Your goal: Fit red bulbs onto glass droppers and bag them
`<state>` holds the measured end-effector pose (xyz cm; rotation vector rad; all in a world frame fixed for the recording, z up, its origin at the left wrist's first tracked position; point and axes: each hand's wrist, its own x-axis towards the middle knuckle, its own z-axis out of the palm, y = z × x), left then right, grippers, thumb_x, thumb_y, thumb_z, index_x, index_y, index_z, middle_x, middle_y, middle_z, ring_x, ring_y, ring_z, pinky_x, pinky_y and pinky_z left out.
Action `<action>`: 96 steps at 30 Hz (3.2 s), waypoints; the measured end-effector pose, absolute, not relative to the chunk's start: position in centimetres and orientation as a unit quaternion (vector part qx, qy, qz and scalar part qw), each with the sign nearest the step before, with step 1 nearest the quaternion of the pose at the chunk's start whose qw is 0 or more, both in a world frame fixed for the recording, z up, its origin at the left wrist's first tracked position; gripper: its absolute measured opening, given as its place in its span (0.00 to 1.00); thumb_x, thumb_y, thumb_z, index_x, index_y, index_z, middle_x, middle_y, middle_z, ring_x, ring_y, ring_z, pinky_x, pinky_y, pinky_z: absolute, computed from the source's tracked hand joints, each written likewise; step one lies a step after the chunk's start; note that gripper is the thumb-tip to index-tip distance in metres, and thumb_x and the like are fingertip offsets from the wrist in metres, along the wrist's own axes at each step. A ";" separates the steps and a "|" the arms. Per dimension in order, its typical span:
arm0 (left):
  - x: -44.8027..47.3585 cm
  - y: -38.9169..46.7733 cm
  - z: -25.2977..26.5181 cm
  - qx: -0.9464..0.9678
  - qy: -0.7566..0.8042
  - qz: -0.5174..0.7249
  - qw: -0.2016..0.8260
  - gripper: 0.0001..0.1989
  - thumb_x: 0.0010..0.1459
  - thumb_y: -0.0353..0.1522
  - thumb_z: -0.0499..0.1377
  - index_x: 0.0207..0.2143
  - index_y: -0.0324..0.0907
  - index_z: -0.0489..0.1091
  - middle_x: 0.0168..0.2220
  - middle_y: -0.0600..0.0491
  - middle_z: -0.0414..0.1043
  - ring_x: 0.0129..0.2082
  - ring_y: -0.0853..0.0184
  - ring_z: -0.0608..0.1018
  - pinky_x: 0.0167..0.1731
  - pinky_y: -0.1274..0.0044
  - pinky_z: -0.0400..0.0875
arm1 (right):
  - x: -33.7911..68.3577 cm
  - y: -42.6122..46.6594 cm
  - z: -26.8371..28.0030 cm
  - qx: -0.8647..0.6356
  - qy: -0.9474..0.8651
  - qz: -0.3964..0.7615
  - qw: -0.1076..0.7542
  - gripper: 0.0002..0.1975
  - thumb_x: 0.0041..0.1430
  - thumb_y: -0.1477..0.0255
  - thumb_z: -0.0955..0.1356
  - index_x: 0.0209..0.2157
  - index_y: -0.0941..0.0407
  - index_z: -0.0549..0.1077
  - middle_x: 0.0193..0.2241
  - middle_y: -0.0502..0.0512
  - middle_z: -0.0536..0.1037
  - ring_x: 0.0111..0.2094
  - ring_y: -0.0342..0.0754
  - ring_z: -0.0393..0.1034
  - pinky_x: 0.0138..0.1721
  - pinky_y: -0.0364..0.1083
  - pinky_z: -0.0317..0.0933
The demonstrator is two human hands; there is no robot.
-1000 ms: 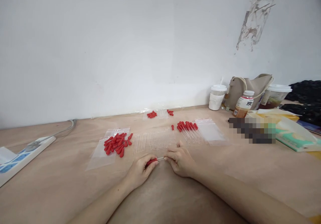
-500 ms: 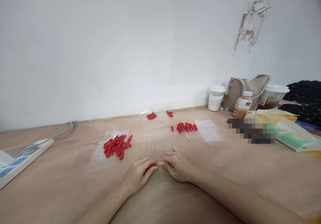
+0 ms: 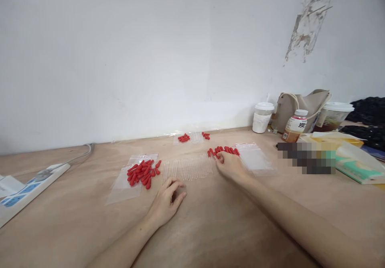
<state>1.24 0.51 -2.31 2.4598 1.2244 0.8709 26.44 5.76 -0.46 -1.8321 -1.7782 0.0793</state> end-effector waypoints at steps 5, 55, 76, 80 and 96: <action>1.4 0.6 -2.3 0.850 0.417 0.294 0.127 0.06 0.56 0.31 0.51 0.35 0.42 0.66 0.36 0.52 0.63 0.30 0.69 0.68 0.30 0.77 0.64 | 25.9 7.0 -1.2 -0.720 -0.650 -0.018 0.244 0.11 0.54 0.67 0.59 0.32 0.56 0.69 0.26 0.54 0.75 0.32 0.49 0.68 0.34 0.46 0.48; -2.9 11.9 1.2 0.708 0.663 0.215 -0.109 0.12 0.43 0.29 0.61 0.15 0.36 0.60 0.24 0.46 0.64 0.39 0.49 0.65 0.37 0.57 0.53 | 25.5 -0.2 -3.6 -0.455 -0.834 -0.058 0.306 0.15 0.58 0.77 0.55 0.43 0.56 0.67 0.34 0.56 0.73 0.37 0.47 0.64 0.39 0.47 0.53; 3.2 -0.3 -2.7 0.805 0.409 0.337 0.267 0.08 0.57 0.33 0.50 0.37 0.42 0.66 0.34 0.52 0.70 0.34 0.67 0.71 0.35 0.75 0.66 | 24.6 -0.4 -2.6 -0.503 -0.795 0.029 0.338 0.12 0.61 0.69 0.54 0.32 0.55 0.66 0.29 0.50 0.75 0.30 0.43 0.66 0.39 0.45 0.50; 3.1 -0.2 -2.5 0.801 0.412 0.343 0.265 0.09 0.58 0.34 0.49 0.33 0.41 0.67 0.30 0.54 0.70 0.31 0.67 0.71 0.32 0.77 0.65 | 23.6 -0.8 -2.7 -0.476 -0.808 0.044 0.343 0.12 0.60 0.70 0.55 0.32 0.54 0.67 0.28 0.49 0.74 0.28 0.42 0.66 0.38 0.44 0.50; 2.8 -0.4 -2.2 0.822 0.380 0.340 0.254 0.09 0.57 0.34 0.50 0.33 0.42 0.69 0.31 0.54 0.70 0.33 0.67 0.71 0.33 0.78 0.64 | 23.5 -0.9 -2.3 -0.421 -0.852 0.095 0.296 0.11 0.59 0.71 0.57 0.31 0.53 0.69 0.29 0.48 0.75 0.29 0.42 0.65 0.40 0.45 0.47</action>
